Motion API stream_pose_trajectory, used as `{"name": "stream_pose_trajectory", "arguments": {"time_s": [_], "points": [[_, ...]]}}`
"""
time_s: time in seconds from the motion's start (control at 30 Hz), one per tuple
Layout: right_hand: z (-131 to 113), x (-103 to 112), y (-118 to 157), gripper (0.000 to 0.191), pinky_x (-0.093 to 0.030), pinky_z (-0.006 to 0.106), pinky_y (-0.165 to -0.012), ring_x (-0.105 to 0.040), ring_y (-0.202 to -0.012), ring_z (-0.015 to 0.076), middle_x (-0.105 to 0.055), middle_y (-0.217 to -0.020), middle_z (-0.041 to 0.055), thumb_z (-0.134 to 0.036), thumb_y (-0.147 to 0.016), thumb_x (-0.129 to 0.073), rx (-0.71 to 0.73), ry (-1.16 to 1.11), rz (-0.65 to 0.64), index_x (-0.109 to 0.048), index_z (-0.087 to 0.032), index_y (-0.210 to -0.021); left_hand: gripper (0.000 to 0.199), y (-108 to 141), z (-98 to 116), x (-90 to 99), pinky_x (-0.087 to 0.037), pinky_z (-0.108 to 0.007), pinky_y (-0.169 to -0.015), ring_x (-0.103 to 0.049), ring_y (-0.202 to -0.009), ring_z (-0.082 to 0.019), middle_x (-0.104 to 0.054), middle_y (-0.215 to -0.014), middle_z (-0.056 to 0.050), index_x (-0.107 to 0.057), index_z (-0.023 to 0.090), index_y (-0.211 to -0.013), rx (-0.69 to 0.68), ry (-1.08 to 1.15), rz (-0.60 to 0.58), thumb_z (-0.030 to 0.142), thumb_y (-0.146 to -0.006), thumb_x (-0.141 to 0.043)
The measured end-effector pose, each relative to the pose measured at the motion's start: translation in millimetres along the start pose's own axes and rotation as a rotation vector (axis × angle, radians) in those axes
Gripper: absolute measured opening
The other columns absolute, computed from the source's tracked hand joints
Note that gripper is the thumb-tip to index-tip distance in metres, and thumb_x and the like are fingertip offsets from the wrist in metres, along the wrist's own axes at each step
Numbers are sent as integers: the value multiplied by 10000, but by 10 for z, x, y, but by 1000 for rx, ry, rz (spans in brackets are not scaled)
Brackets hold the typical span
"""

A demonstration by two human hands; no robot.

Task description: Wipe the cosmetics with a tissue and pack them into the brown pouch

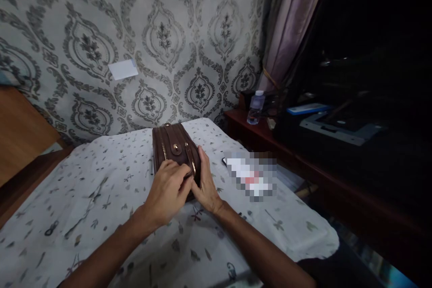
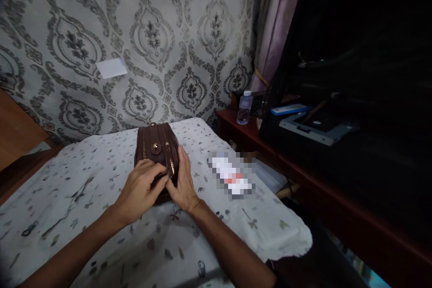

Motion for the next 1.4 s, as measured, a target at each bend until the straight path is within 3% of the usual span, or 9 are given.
{"name": "stream_pose_trajectory", "arguments": {"time_s": [0.1, 0.3, 0.47, 0.67, 0.8, 0.93, 1.03, 1.2, 1.4], "points": [[1, -2, 4, 786, -267, 536, -1212, -205, -1504, 300, -159, -1621, 149, -497, -972, -390, 6, 22, -8, 26, -203, -1572, 247, -9, 7, 6, -428, -336, -719, -529, -674, -195, -560, -655, -16, -476, 211, -688, -18, -12, -7, 211, -933, -448], [14, -21, 15, 791, -285, 546, -1203, -205, -1503, 305, -164, -1618, 163, -470, -972, -405, 2, 46, -11, 32, -197, -1572, 101, -109, -128, -63, -400, -312, -649, -594, -732, -236, -646, -668, -18, -580, 223, -846, 225, -89, -129, 284, -917, -543], [15, -31, 7, 875, -284, 564, -1196, -212, -1498, 324, -171, -1613, 177, -494, -942, -457, 8, 76, -25, 77, -191, -1565, 310, -63, 13, -75, -399, -343, -768, -538, -648, -173, -620, -655, 1, -563, 209, -720, 45, 60, -102, 241, -984, -405], [8, -19, 3, 860, -256, 537, -1212, -197, -1506, 303, -162, -1620, 170, -542, -939, -429, 22, 44, -19, 37, -182, -1567, 295, 14, 76, -31, -395, -353, -801, -540, -743, -174, -590, -740, -11, -577, 190, -748, -41, 146, -84, 243, -993, -421], [-12, -7, -6, 864, -261, 504, -1218, -203, -1506, 281, -187, -1616, 161, -522, -931, -458, 9, 68, -35, 25, -184, -1563, 201, 41, 88, 90, -430, -346, -709, -532, -782, -214, -560, -785, -38, -588, 204, -823, -63, 13, -17, 228, -956, -440], [23, -6, -8, 911, -264, 491, -1221, -205, -1507, 273, -200, -1611, 165, -465, -901, -530, -63, 71, -33, 26, -177, -1561, 213, 74, 50, 284, -455, -392, -762, -555, -896, -273, -597, -945, -95, -597, 217, -931, -139, -265, 111, 134, -898, -403], [66, -16, 5, 973, -262, 499, -1220, -211, -1504, 280, -200, -1607, 176, -466, -863, -589, -120, 44, -24, 22, -169, -1560, 184, 60, -130, 440, -451, -404, -760, -571, -948, -303, -612, -993, -109, -586, 209, -1003, -50, -355, 204, 221, -929, -418], [86, -36, 10, 1130, -246, 496, -1228, -227, -1493, 290, -218, -1585, 194, -506, -761, -713, -141, 8, -39, 9, -156, -1556, 259, 19, -479, 478, -413, -335, -640, -573, -789, -236, -608, -822, -44, -577, 227, -827, 154, -121, 134, 397, -956, -429], [100, -38, 8, 1173, -237, 524, -1225, -222, -1488, 313, -202, -1580, 206, -531, -731, -741, -119, -22, -53, 5, -159, -1556, 259, 14, -582, 454, -394, -299, -627, -540, -791, -213, -573, -755, -31, -551, 216, -737, 247, 92, 141, 388, -913, -470]]}}
Point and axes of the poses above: each hand's wrist, its own y-axis away from the middle knuckle, its own x-axis out of the back of the hand, z = x × y, the point moved 8 cm from there along -y, towards the middle knuckle
